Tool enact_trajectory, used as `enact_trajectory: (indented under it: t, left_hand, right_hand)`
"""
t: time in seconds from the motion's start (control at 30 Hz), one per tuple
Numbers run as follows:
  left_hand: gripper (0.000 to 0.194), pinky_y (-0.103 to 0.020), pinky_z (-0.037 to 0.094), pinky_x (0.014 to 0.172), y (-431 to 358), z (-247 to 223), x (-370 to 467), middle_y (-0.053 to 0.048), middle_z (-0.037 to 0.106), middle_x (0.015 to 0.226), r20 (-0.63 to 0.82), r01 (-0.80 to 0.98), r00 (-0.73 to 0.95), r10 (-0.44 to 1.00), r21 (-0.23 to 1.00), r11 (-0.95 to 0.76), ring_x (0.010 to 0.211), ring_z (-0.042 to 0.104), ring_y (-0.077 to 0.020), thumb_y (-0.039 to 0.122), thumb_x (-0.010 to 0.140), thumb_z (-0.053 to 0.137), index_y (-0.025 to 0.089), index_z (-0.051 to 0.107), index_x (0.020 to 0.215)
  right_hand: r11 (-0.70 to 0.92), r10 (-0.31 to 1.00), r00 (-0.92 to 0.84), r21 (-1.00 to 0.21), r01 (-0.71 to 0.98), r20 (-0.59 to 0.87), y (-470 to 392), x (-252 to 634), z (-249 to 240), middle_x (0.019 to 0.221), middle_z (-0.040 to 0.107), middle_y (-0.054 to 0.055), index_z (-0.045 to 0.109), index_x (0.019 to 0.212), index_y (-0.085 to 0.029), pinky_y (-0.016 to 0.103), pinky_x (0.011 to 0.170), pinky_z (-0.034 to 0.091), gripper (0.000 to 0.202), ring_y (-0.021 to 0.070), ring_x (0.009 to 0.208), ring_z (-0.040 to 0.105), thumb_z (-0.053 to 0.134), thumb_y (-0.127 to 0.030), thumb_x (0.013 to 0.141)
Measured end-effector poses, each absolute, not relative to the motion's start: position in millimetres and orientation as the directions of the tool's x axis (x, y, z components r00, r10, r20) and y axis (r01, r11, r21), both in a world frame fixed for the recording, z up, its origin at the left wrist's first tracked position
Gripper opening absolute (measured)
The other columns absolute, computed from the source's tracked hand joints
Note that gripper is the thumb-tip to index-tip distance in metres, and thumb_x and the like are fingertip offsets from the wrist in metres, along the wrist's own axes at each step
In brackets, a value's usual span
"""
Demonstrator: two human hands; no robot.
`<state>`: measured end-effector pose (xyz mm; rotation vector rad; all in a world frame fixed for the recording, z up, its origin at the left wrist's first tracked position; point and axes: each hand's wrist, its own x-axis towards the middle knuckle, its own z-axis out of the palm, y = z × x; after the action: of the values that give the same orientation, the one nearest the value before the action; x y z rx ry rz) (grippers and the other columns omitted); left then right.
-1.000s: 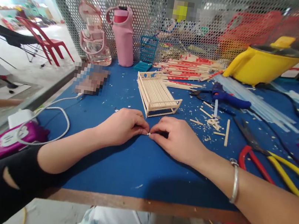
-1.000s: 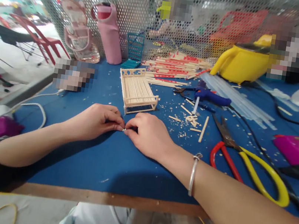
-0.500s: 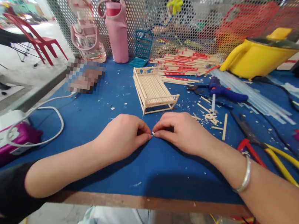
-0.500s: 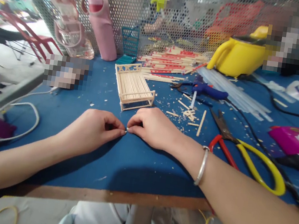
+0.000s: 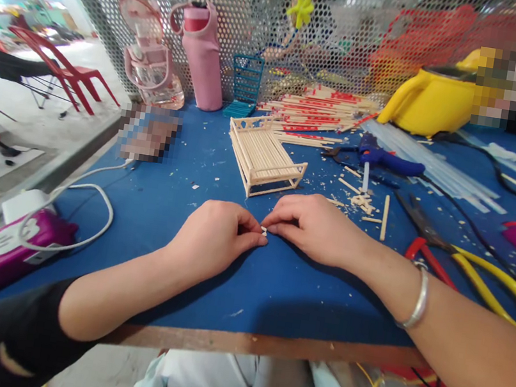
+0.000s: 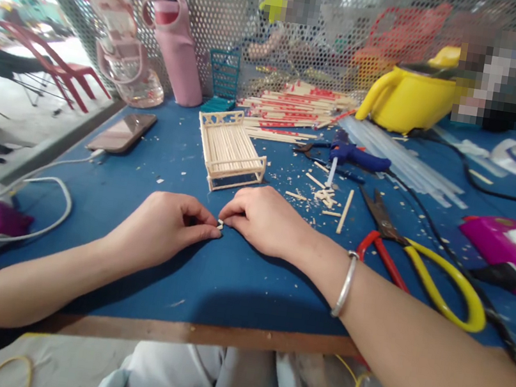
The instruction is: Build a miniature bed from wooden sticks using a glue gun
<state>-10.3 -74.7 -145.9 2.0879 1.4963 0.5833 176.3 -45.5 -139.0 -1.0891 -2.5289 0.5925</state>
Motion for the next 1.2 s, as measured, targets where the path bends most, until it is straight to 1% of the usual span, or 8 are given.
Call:
enact_trajectory:
  t: [0.2,0.33,0.43,0.6,0.77,0.93,1.1,1.2]
  left_hand:
    - [0.016,-0.026,0.042,0.059,-74.8,-146.9,-10.4,0.0,0.073,0.072,0.064,0.737,0.307,0.949,0.615,-0.28,0.064,0.063,-0.0167,0.039,0.074,0.068,0.024,0.074,0.073]
    - [0.019,-0.025,0.042,0.06,-74.5,-145.4,-12.3,0.0,0.072,0.071,0.068,0.702,0.318,0.945,0.653,-0.284,0.064,0.062,-0.0159,0.042,0.072,0.069,0.023,0.074,0.074]
    - [0.026,-0.023,0.041,0.056,-72.9,-141.2,-15.4,0.002,0.069,0.066,0.03,0.678,0.306,0.952,0.695,-0.24,0.058,0.057,-0.0131,0.047,0.075,0.065,0.022,0.072,0.074]
    - [0.033,-0.022,0.038,0.051,-69.7,-138.2,-22.5,0.003,0.063,0.063,-0.021,0.666,0.28,0.96,0.724,-0.178,0.056,0.051,-0.0123,0.05,0.083,0.05,0.022,0.066,0.076]
    - [0.036,-0.024,0.044,0.06,-69.2,-144.5,-25.5,0.001,0.066,0.073,-0.097,0.663,0.264,0.96,0.741,-0.107,0.067,0.057,-0.0166,0.057,0.081,0.049,0.025,0.065,0.084]
    - [0.035,-0.026,0.049,0.066,-69.8,-147.5,-25.4,0.001,0.071,0.083,-0.123,0.691,0.257,0.959,0.717,-0.093,0.077,0.063,-0.0214,0.058,0.077,0.053,0.028,0.068,0.086]
    - [0.026,-0.029,0.052,0.072,-69.6,-158.0,-32.2,0.008,0.072,0.087,-0.1,0.715,0.274,0.956,0.686,-0.133,0.08,0.065,-0.0218,0.056,0.078,0.053,0.037,0.068,0.087]
    - [0.028,-0.026,0.052,0.074,-68.9,-165.0,-36.2,0.006,0.072,0.091,-0.078,0.74,0.285,0.955,0.651,-0.168,0.083,0.066,-0.0202,0.056,0.077,0.054,0.035,0.069,0.089]
  right_hand:
    - [0.627,0.747,-0.651,-0.473,0.619,0.139,-45.3,173.7,-139.1,0.082,0.071,0.0,0.075,0.085,-0.022,0.024,0.071,0.045,0.017,0.0128,0.076,0.063,0.059,-0.016,0.081]
    - [0.585,0.764,-0.636,-0.531,0.613,0.108,-45.3,175.2,-137.5,0.084,0.072,-0.001,0.074,0.086,-0.023,0.024,0.072,0.046,0.017,0.0128,0.076,0.064,0.06,-0.016,0.079]
    - [0.496,0.843,-0.524,-0.56,0.663,0.127,-45.7,187.0,-123.7,0.079,0.072,-0.003,0.073,0.091,-0.023,0.025,0.066,0.047,0.017,0.0129,0.07,0.064,0.063,-0.02,0.077]
    - [0.344,0.93,-0.252,-0.39,0.854,0.269,-35.9,237.0,-74.3,0.071,0.07,-0.003,0.071,0.088,-0.024,0.027,0.054,0.042,0.014,0.0134,0.059,0.06,0.062,-0.022,0.078]
    - [0.279,0.957,-0.261,-0.154,0.948,0.124,-21.6,282.3,-60.2,0.067,0.071,-0.002,0.071,0.07,-0.024,0.028,0.055,0.041,0.011,0.0152,0.059,0.061,0.064,-0.016,0.071]
    - [0.233,0.971,-0.238,-0.123,0.965,-0.024,-21.1,297.7,-86.5,0.069,0.07,-0.001,0.07,0.071,-0.024,0.026,0.055,0.04,0.015,0.0142,0.061,0.061,0.057,-0.016,0.074]
    - [0.16,0.983,-0.164,-0.047,0.986,-0.084,-23.7,297.4,-97.0,0.076,0.071,0.002,0.07,0.071,-0.023,0.027,0.059,0.038,0.021,0.0158,0.067,0.061,0.054,-0.011,0.072]
    - [0.218,0.959,-0.236,-0.125,0.968,-0.158,-23.6,291.3,-99.6,0.075,0.07,0.0,0.071,0.079,-0.025,0.025,0.058,0.037,0.023,0.0139,0.067,0.061,0.053,-0.011,0.074]
